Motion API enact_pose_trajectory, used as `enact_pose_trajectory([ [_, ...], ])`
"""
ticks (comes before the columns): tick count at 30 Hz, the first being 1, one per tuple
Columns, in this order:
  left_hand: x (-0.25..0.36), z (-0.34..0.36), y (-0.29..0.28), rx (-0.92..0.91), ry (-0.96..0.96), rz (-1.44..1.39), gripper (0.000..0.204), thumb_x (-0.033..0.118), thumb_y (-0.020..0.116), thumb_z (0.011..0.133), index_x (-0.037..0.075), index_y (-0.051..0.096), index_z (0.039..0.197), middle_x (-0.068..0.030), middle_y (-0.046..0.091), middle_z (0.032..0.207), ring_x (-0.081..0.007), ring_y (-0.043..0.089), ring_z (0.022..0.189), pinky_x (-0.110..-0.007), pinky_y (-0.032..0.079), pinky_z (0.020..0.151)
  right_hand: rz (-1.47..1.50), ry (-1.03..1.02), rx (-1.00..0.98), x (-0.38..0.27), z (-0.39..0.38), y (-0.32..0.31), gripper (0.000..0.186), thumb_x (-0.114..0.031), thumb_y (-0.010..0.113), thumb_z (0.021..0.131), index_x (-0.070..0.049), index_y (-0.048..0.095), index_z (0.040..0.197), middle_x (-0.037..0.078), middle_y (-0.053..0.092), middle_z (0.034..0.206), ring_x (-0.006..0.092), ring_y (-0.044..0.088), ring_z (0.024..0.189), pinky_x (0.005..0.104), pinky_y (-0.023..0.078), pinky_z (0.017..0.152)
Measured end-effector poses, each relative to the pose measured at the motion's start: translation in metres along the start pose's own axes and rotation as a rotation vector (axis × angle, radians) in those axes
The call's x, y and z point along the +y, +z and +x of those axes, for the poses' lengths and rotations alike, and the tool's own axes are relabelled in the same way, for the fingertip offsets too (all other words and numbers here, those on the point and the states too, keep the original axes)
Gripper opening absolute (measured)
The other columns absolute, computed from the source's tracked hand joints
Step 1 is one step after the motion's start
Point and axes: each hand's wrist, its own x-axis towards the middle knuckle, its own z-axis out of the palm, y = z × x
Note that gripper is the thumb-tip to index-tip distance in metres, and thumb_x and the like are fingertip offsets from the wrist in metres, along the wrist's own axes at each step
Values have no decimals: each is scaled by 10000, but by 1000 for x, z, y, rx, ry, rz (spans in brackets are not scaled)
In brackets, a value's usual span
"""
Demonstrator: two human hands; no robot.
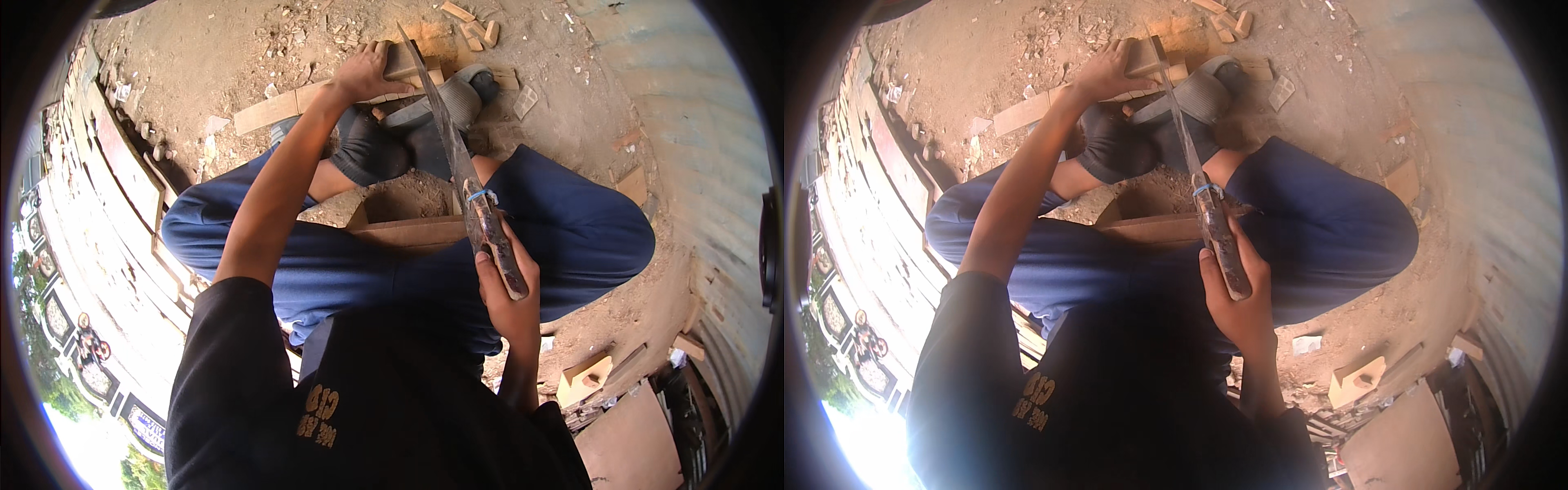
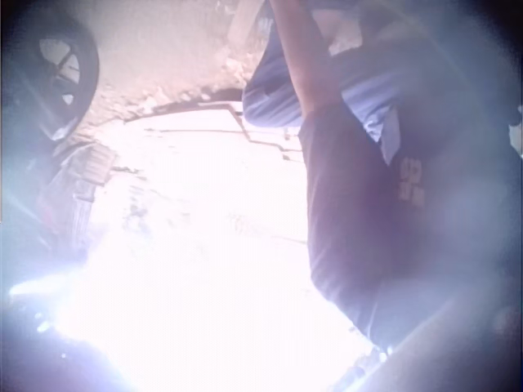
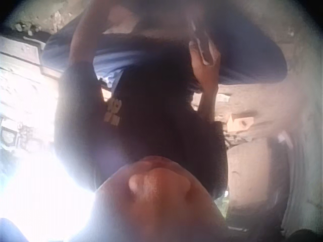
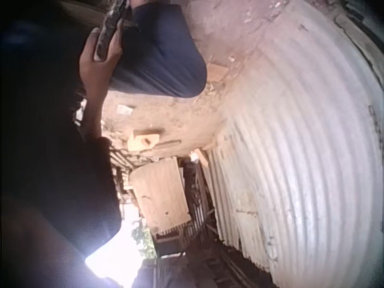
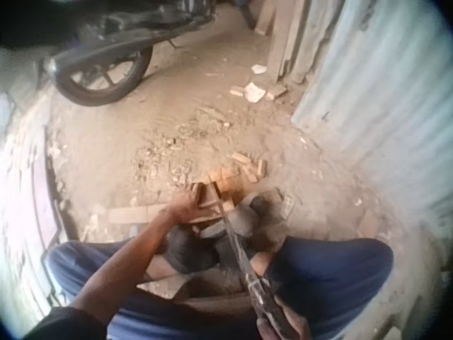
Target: The person sits on the ground and uses a hand saw to cut a small piece of wood held between their feet. They repeatedly saw back and forth to split the wood into smaller pieces.
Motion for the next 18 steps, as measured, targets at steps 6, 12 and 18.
enact_pose_trajectory([
  [6,11,11,-15,-120,-28,-79,1001,734,659,703,-60,435,1271,-294,605,1121,-418,617,1033,-444,508,876,4,10,32,-4,-5,1,452,-50,573,910,70,479,1335,226,609,1243,249,581,1190,324,422,1003],
  [12,22,-5,-10,-159,-66,52,1033,755,619,717,-73,416,1300,-271,566,1233,-372,557,1174,-436,432,1011,-31,10,0,-4,-24,1,455,-52,570,915,66,473,1343,224,608,1243,250,586,1185,326,431,995],
  [18,56,-11,-16,-118,-169,139,1099,722,719,632,-98,411,1295,-240,510,1293,-372,461,1278,-452,410,1047,-17,-46,3,1,-22,6,446,-50,566,917,62,477,1340,212,612,1242,249,588,1178,324,433,992],
])
